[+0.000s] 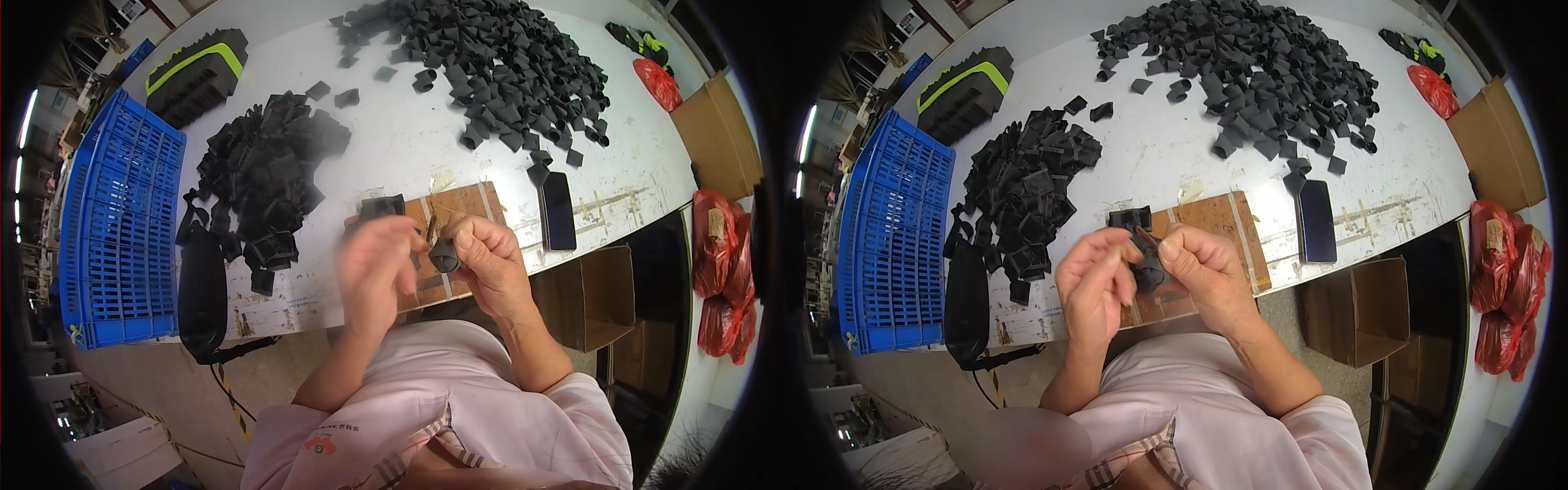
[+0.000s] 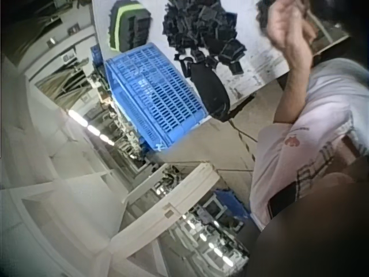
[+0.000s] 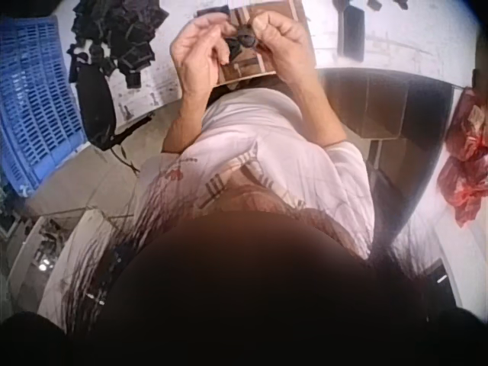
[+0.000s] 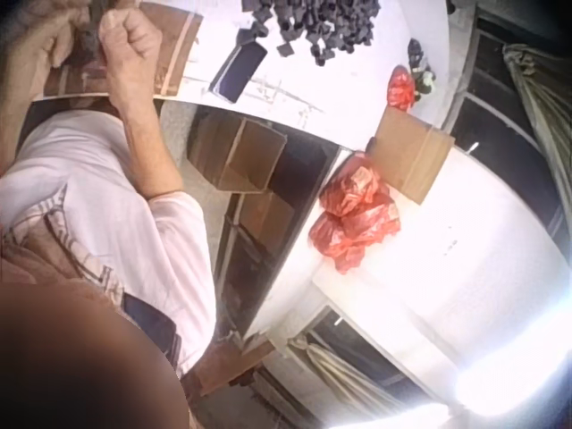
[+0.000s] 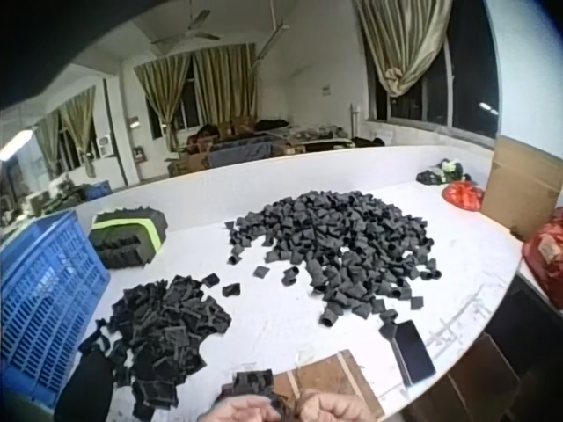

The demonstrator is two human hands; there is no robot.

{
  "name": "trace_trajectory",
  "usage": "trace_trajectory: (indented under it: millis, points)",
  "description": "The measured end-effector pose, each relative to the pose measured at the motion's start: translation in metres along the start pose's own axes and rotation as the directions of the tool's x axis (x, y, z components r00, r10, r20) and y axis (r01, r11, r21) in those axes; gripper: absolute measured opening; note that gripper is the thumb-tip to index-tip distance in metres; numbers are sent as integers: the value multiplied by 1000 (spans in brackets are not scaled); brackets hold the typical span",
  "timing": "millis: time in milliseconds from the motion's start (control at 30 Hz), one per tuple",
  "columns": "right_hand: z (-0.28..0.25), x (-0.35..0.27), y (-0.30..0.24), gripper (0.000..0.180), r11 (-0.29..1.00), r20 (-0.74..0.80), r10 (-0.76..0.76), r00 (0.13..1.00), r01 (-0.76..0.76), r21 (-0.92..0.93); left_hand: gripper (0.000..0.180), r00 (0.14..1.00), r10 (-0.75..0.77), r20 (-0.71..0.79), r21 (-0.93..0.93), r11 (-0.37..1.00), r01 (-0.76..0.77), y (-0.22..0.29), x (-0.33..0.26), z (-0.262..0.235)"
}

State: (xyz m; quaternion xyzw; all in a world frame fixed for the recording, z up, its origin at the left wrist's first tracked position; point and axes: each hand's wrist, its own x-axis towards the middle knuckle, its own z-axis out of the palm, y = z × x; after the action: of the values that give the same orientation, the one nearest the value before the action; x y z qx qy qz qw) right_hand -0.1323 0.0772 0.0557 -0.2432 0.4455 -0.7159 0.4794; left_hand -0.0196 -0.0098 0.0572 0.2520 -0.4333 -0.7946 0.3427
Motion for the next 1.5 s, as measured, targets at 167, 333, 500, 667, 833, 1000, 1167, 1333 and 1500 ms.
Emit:
trace_trajectory:
  millis: [167, 333, 500, 667, 833, 1000, 1167, 1333, 1500]
  points:
    - [-1, -1, 7, 19, 993, 66, 11, 998, -19, 117, 10, 960, -229, 164, 19, 973, 229, -2, -4, -6]
    - [0, -2, -1, 19, 935, 134, 119, 984, -156, 319, 8, 929, -243, 280, -271, 908, 319, 1, 0, -10]
    - [9, -1, -27, 22, 950, 294, 84, 952, -165, 265, 16, 763, -166, 625, -547, 604, 580, 22, 3, -2]
    - [17, 10, -48, 25, 995, 348, -79, 934, 51, 87, 24, 764, -150, 628, -496, 679, 541, 48, 17, 5]
    - [-1, 30, -26, 22, 989, 266, 38, 963, -74, 127, 18, 869, -347, 352, -274, 850, 450, 44, 31, 0]
    - [-11, 33, -13, 24, 969, 233, 190, 954, -220, 109, 18, 869, -336, 362, -276, 852, 444, 28, 33, -8]
    - [-10, 45, -17, 26, 993, 210, 114, 971, -115, -5, 19, 826, -306, 474, -516, 663, 542, 17, 45, -19]
    - [-19, 31, 2, 26, 990, 221, 143, 965, -137, -43, 21, 867, -338, 367, -347, 815, 465, 6, 33, -19]
    - [-20, 40, -3, 25, 995, 227, 103, 968, -96, -40, 22, 856, -269, 442, -437, 769, 467, 11, 40, -15]
